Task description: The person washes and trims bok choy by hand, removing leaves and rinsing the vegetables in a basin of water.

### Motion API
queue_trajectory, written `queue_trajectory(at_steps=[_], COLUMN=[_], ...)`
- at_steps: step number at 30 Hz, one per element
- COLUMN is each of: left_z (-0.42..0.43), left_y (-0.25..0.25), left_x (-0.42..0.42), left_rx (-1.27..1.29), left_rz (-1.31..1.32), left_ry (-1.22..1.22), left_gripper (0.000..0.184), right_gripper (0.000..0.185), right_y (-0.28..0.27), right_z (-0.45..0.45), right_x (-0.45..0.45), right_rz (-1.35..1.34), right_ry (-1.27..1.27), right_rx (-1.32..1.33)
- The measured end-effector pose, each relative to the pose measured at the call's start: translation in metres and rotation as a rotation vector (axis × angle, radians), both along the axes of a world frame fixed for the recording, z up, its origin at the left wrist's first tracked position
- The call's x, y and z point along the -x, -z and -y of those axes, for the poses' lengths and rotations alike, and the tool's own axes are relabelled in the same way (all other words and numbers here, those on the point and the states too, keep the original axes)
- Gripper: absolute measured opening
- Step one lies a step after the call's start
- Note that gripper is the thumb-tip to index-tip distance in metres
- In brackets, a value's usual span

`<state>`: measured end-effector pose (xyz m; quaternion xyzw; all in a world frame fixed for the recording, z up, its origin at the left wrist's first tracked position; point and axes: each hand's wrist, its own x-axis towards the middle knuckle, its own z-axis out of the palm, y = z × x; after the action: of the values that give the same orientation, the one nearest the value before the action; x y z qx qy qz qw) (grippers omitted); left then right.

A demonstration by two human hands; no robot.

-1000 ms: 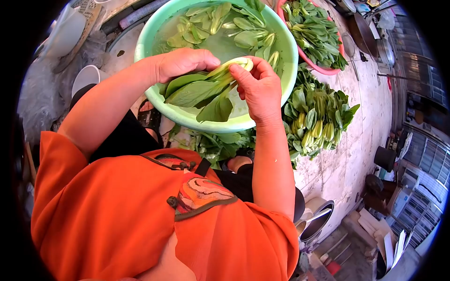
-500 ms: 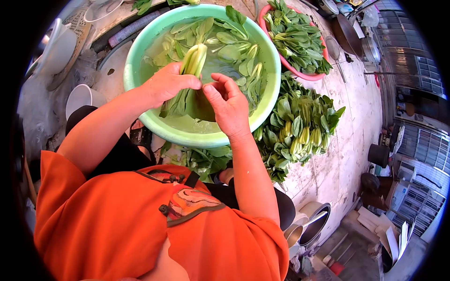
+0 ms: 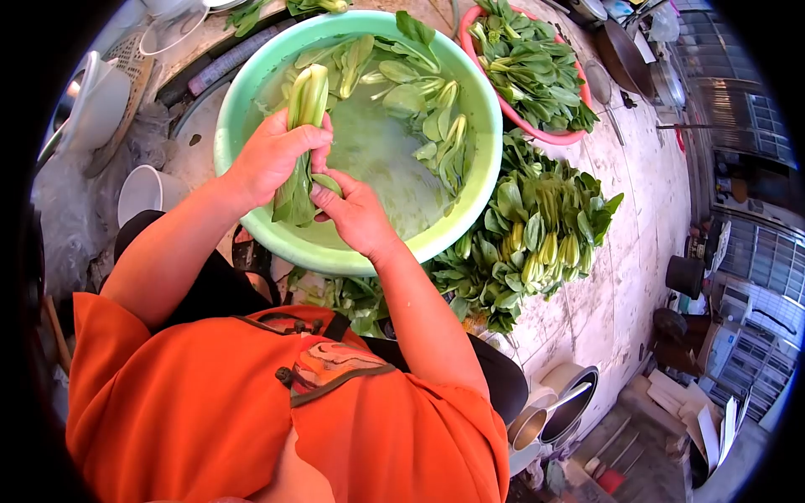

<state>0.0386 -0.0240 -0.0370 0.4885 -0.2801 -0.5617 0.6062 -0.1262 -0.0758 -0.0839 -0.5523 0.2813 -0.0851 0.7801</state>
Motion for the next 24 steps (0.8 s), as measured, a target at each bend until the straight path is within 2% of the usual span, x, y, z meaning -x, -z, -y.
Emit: queue_trajectory(at_steps=[2, 4, 8, 9, 11, 12, 14, 16, 18, 20, 22, 23, 24], left_z=[0.002, 0.004, 0.001, -0.002, -0.004, -0.005, -0.006, -0.006, -0.006, -0.006, -0.005, -0.004, -0.003], left_y=[-0.004, -0.018, -0.048, -0.055, -0.064, -0.067, -0.069, -0.070, -0.071, -0.072, -0.074, -0.073, -0.071], left_x=[0.000, -0.005, -0.038, -0.046, -0.056, -0.060, -0.067, -0.072, -0.072, -0.069, -0.065, -0.067, -0.067], left_rx=[0.018, 0.036, 0.145, 0.140, 0.127, 0.134, 0.134, 0.137, 0.125, 0.109, 0.083, 0.080, 0.082], left_rz=[0.046, 0.122, 0.203, 0.197, 0.195, 0.172, 0.156, 0.130, 0.161, 0.192, 0.167, 0.189, 0.189], left_ry=[-0.029, -0.081, -0.098, -0.141, -0.193, -0.227, -0.271, -0.280, -0.274, -0.261, -0.277, -0.274, -0.278], left_gripper=[0.015, 0.014, 0.013, 0.014, 0.016, 0.017, 0.017, 0.017, 0.017, 0.016, 0.015, 0.016, 0.016], right_gripper=[0.039, 0.043, 0.054, 0.054, 0.056, 0.056, 0.057, 0.055, 0.049, 0.043, 0.051, 0.051, 0.056], right_y=[0.006, 0.021, 0.066, 0.077, 0.101, 0.106, 0.116, 0.121, 0.110, 0.097, 0.086, 0.084, 0.083], right_z=[0.024, 0.051, 0.103, 0.113, 0.129, 0.133, 0.139, 0.134, 0.140, 0.149, 0.160, 0.166, 0.172], right_x=[0.005, 0.018, 0.044, 0.050, 0.057, 0.058, 0.057, 0.044, 0.026, 0.007, -0.011, -0.023, -0.033], right_rz=[-0.020, -0.200, -0.606, -0.604, -0.808, -0.804, -0.953, -0.909, -1.087, -1.105, -0.913, -0.910, -0.885], right_ry=[-0.057, -0.003, 0.277, 0.269, 0.322, 0.309, 0.046, -0.008, -0.417, -0.499, -0.035, -0.038, 0.017], right_rx=[-0.009, 0.177, 0.528, 0.525, 0.894, 0.890, 0.785, 0.776, 0.687, 0.665, 0.726, 0.730, 0.844])
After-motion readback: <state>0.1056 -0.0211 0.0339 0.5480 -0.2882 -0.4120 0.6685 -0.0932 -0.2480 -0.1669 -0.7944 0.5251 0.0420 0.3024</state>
